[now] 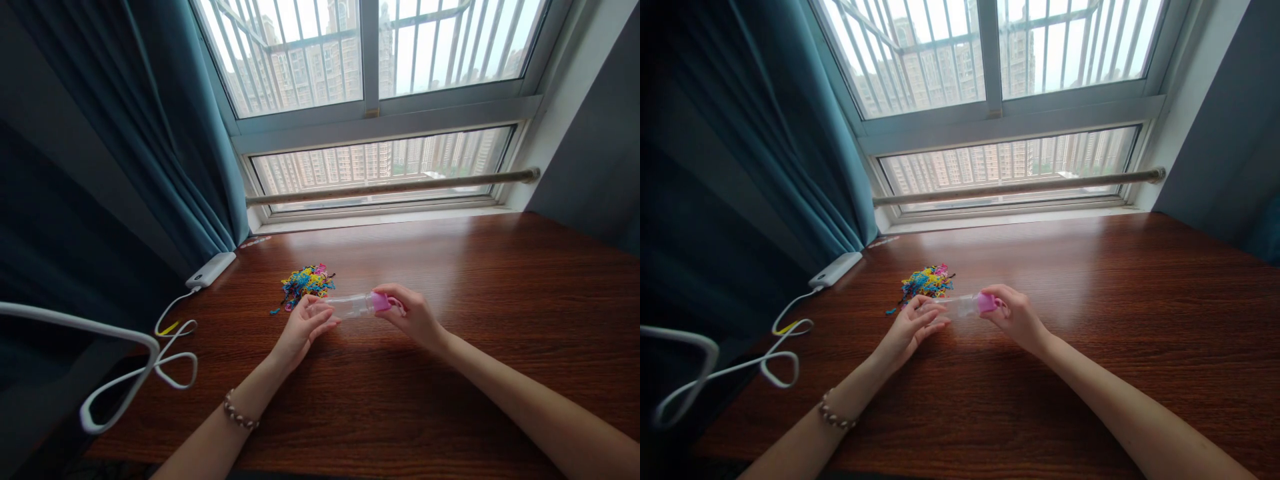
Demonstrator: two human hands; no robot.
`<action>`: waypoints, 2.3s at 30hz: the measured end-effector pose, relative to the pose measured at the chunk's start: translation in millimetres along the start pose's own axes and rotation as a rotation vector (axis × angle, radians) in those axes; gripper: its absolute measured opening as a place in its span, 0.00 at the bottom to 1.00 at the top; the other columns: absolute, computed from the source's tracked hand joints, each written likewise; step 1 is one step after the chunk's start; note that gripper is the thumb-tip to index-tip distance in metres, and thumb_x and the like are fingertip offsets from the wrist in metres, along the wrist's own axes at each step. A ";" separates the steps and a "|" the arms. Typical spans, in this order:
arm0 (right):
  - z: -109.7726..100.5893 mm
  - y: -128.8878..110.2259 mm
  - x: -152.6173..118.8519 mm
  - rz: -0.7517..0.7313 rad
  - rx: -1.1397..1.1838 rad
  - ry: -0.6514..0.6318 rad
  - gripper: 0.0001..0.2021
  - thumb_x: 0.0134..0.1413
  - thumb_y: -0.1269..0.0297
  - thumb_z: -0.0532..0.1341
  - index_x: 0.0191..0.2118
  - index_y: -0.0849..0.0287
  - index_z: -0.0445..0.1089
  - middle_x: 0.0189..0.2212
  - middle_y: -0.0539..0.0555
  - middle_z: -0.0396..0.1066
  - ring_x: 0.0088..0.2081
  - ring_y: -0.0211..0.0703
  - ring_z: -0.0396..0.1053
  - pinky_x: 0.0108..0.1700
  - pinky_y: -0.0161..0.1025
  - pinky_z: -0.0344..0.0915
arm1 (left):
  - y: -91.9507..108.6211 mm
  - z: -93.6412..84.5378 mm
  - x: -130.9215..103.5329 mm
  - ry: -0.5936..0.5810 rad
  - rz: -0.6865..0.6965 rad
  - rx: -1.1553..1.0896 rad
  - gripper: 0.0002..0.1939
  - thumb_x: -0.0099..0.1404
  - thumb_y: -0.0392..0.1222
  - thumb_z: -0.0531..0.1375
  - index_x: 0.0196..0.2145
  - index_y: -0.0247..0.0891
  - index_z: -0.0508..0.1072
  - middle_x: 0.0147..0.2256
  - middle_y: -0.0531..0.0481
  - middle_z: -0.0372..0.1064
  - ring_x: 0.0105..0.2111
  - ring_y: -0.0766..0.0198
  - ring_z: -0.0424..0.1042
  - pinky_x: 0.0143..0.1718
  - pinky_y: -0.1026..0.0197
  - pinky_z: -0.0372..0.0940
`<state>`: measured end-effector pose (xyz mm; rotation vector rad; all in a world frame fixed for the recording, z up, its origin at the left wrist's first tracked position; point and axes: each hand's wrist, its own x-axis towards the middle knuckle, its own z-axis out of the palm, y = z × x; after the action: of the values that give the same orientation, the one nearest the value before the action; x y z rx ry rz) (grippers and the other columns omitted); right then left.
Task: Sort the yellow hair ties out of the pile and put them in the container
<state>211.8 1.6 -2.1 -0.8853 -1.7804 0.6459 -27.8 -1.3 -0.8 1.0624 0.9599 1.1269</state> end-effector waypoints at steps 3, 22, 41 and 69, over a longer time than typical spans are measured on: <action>0.4 0.9 0.1 0.290 0.115 -0.118 0.19 0.50 0.49 0.55 0.30 0.62 0.68 0.21 0.53 0.70 0.21 0.39 0.69 0.23 0.34 0.65 | -0.4 4.0 -2.5 -0.021 0.173 0.064 0.24 0.46 0.34 0.67 0.38 0.40 0.60 0.37 0.52 0.67 0.35 0.62 0.73 0.38 0.61 0.66; -6.5 -2.2 8.3 0.649 0.514 -0.066 0.30 0.50 0.40 0.47 0.48 0.62 0.55 0.16 0.50 0.68 0.16 0.41 0.69 0.14 0.32 0.62 | 0.5 7.5 -2.5 0.055 0.115 -0.034 0.23 0.48 0.35 0.66 0.38 0.40 0.59 0.38 0.52 0.68 0.35 0.66 0.72 0.42 0.61 0.65; 0.1 -0.9 6.9 0.496 0.492 -0.113 0.22 0.41 0.53 0.64 0.40 0.63 0.68 0.26 0.53 0.71 0.24 0.38 0.70 0.28 0.37 0.66 | -6.5 9.5 -4.8 0.026 0.216 0.114 0.25 0.46 0.34 0.67 0.38 0.40 0.58 0.37 0.52 0.67 0.36 0.62 0.73 0.41 0.60 0.65; 5.1 -9.8 3.0 0.303 0.363 -0.025 0.16 0.51 0.52 0.56 0.32 0.61 0.69 0.27 0.54 0.71 0.27 0.38 0.68 0.31 0.37 0.66 | 40.3 -1.6 177.9 0.209 0.336 0.831 0.20 0.40 0.35 0.68 0.34 0.33 0.71 0.30 0.48 0.68 0.29 0.62 0.68 0.33 0.61 0.61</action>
<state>203.7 -1.8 5.2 -0.9011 -1.4953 1.1393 -6.8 177.8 27.2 1.8498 1.5188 1.1386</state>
